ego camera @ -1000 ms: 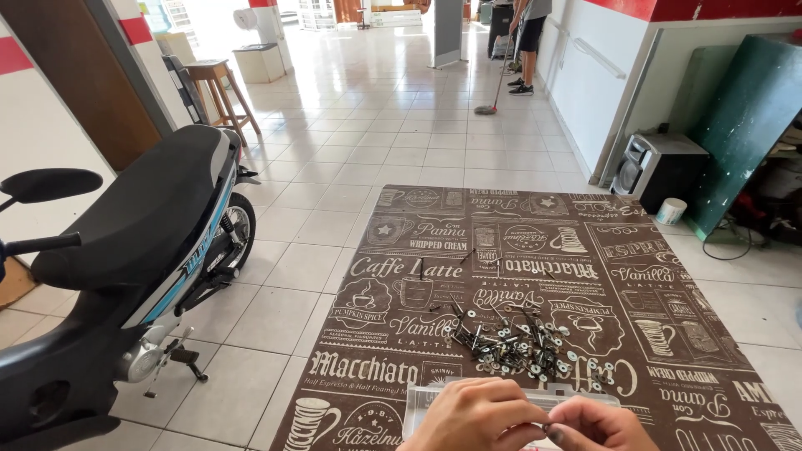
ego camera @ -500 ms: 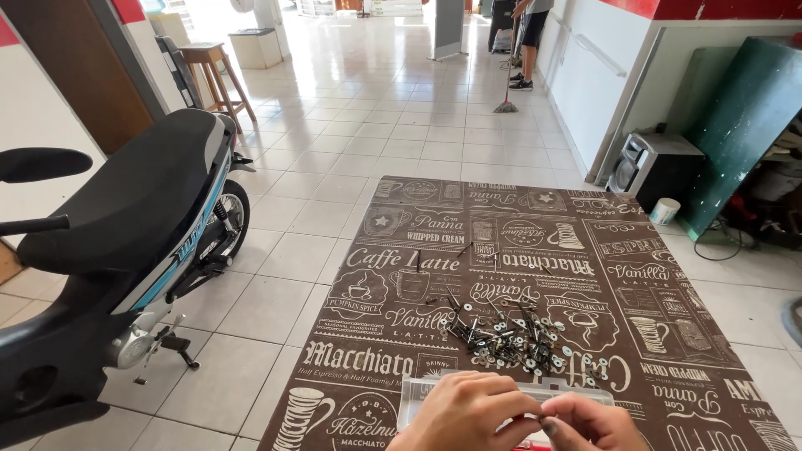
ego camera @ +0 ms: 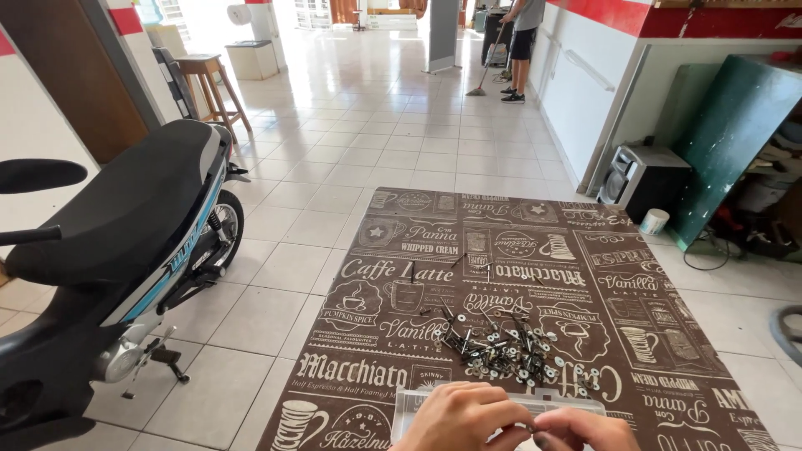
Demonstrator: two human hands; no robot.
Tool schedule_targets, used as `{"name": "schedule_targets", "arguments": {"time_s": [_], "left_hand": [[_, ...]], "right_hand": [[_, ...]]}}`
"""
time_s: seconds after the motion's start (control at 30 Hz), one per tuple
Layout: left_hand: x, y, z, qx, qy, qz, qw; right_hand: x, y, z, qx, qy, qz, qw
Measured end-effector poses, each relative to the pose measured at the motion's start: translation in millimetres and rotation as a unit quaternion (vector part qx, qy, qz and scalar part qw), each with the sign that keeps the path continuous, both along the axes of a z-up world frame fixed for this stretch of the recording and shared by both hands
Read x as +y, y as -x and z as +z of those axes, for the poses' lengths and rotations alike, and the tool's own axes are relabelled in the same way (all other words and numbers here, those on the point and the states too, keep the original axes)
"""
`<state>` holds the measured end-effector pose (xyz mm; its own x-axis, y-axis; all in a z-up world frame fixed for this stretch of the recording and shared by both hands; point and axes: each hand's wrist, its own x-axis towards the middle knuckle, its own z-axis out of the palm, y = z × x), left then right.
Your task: The person sorts a pile of screws, bolts, and washers on a table into a red compartmentalized organizer. They pick up individual fasteners and place them into specific compartments, occasionally picking up multiple items at once.
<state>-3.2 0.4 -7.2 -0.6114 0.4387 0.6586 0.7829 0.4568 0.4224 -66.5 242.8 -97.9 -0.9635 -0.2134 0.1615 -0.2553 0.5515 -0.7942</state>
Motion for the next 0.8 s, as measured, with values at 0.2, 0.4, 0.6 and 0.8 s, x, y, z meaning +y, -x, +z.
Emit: {"name": "schedule_targets", "arguments": {"time_s": [0.2, 0.4, 0.6, 0.8], "left_hand": [[2, 1, -1, 0.027, 0.008, -0.011, 1.0], [0, 2, -3, 0.011, 0.014, -0.009, 1.0], [-3, 2, -4, 0.01, 0.034, -0.07, 0.997], [-3, 3, -10, -0.004, 0.04, -0.081, 0.996]], "right_hand": [[1, -4, 17, -0.098, 0.0, 0.021, 0.995], [9, 9, 3, -0.097, 0.016, 0.085, 0.992], [4, 8, 17, -0.151, -0.055, 0.061, 0.985], [-8, -3, 37, -0.194, -0.138, 0.007, 0.971]]}}
